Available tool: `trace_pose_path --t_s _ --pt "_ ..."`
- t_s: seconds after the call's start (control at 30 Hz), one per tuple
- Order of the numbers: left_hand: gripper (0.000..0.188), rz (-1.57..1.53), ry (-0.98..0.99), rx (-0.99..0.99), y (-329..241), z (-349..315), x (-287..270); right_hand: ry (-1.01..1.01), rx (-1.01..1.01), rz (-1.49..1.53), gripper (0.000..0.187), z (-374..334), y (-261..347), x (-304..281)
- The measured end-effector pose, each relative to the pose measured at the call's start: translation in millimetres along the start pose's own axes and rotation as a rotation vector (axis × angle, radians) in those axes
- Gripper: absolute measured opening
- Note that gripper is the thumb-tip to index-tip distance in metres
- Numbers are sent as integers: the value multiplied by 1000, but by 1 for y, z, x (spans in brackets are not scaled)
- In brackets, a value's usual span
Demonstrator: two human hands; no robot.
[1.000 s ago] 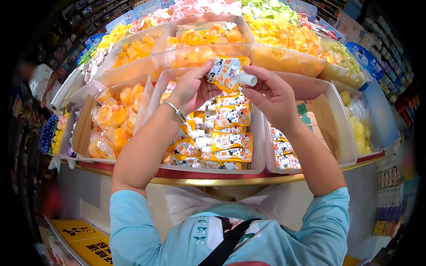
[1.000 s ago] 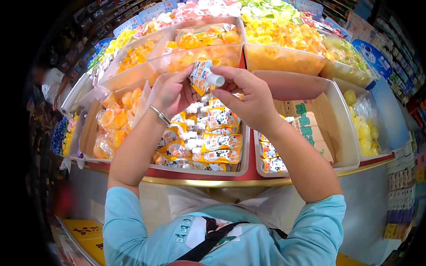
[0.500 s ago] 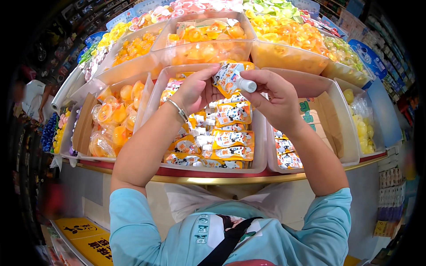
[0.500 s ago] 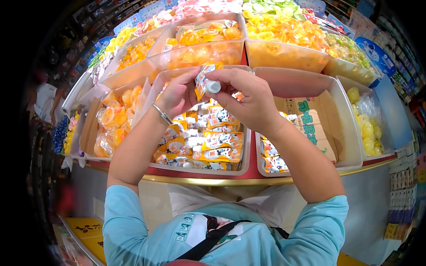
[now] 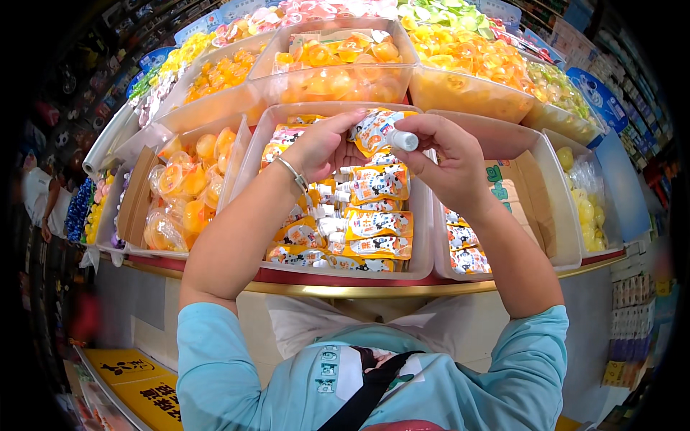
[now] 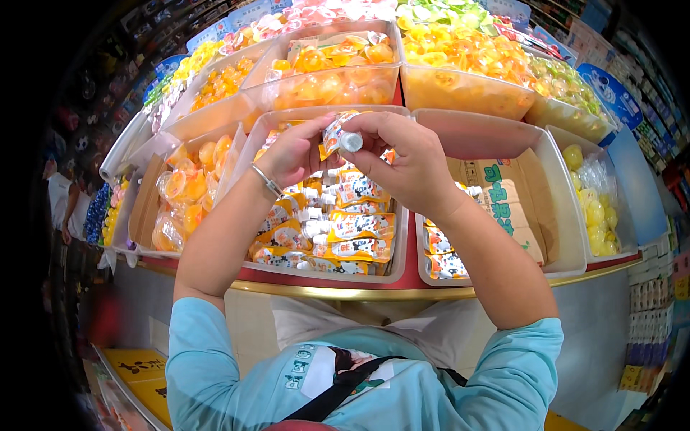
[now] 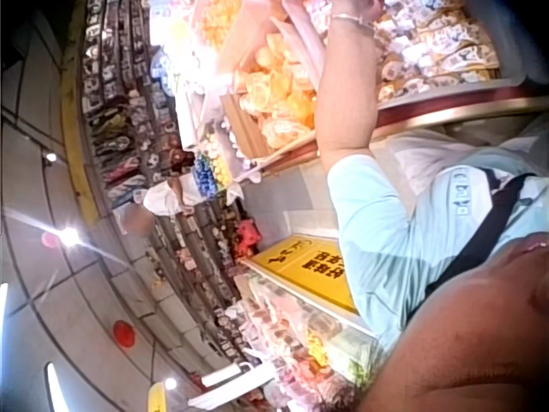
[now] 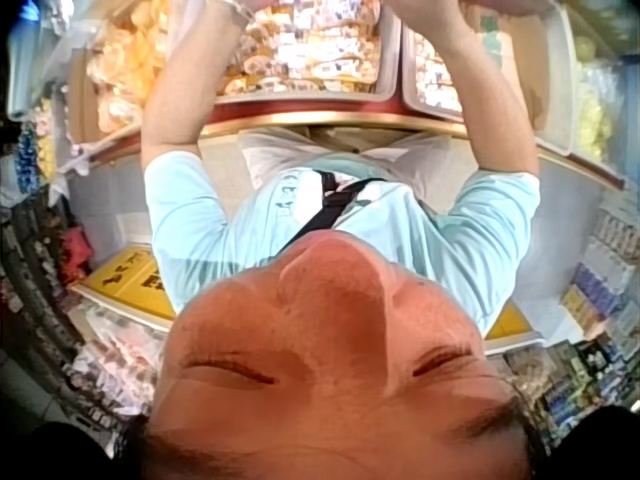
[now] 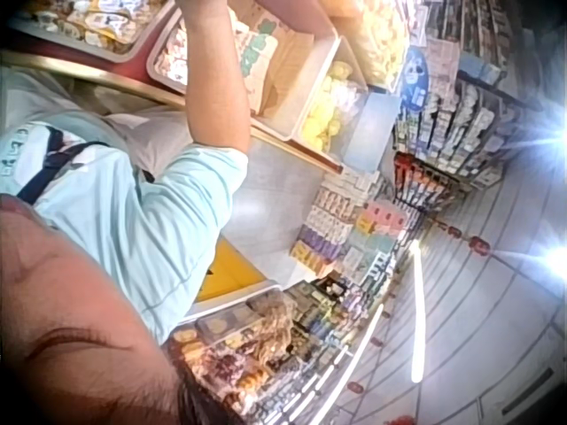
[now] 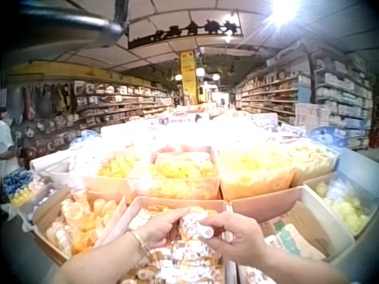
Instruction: The person repeatedly picks up small yellow pouches from a bin, inspects them by turning them over, and places them back into the bin. Another person is visible nearby, also handling similar items.
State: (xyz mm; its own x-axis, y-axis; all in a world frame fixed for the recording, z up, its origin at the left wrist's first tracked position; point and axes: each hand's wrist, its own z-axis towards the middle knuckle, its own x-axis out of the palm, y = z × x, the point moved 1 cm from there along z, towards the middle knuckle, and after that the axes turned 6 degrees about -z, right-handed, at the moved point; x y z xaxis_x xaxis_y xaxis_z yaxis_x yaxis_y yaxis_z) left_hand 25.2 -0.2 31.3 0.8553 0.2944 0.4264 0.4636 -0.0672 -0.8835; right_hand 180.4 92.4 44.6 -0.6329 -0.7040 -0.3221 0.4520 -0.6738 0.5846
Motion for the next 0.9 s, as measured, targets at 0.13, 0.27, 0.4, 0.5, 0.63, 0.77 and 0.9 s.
trace_pose_path --t_s 0.13,0.27,0.4,0.5,0.63,0.77,0.9 --pt "33 45 35 -55 1 4 -8 -34 59 -83 21 -1 -5 -1" --pt "37 123 7 19 -5 3 -13 -214 348 111 19 4 -18 -7" --pt "36 206 -80 53 -13 -1 -9 -241 430 291 18 5 -25 -17" --pt "35 654 -59 222 -6 11 -22 -228 522 346 19 6 -33 -25" --pt "32 691 -216 648 -1 14 -14 -152 701 475 23 7 -45 -36" --pt "25 1039 -124 1069 3 5 5 220 1010 244 39 9 -46 -55" --pt "28 1356 -117 1296 13 -3 28 576 493 -19 55 2 -39 -48"
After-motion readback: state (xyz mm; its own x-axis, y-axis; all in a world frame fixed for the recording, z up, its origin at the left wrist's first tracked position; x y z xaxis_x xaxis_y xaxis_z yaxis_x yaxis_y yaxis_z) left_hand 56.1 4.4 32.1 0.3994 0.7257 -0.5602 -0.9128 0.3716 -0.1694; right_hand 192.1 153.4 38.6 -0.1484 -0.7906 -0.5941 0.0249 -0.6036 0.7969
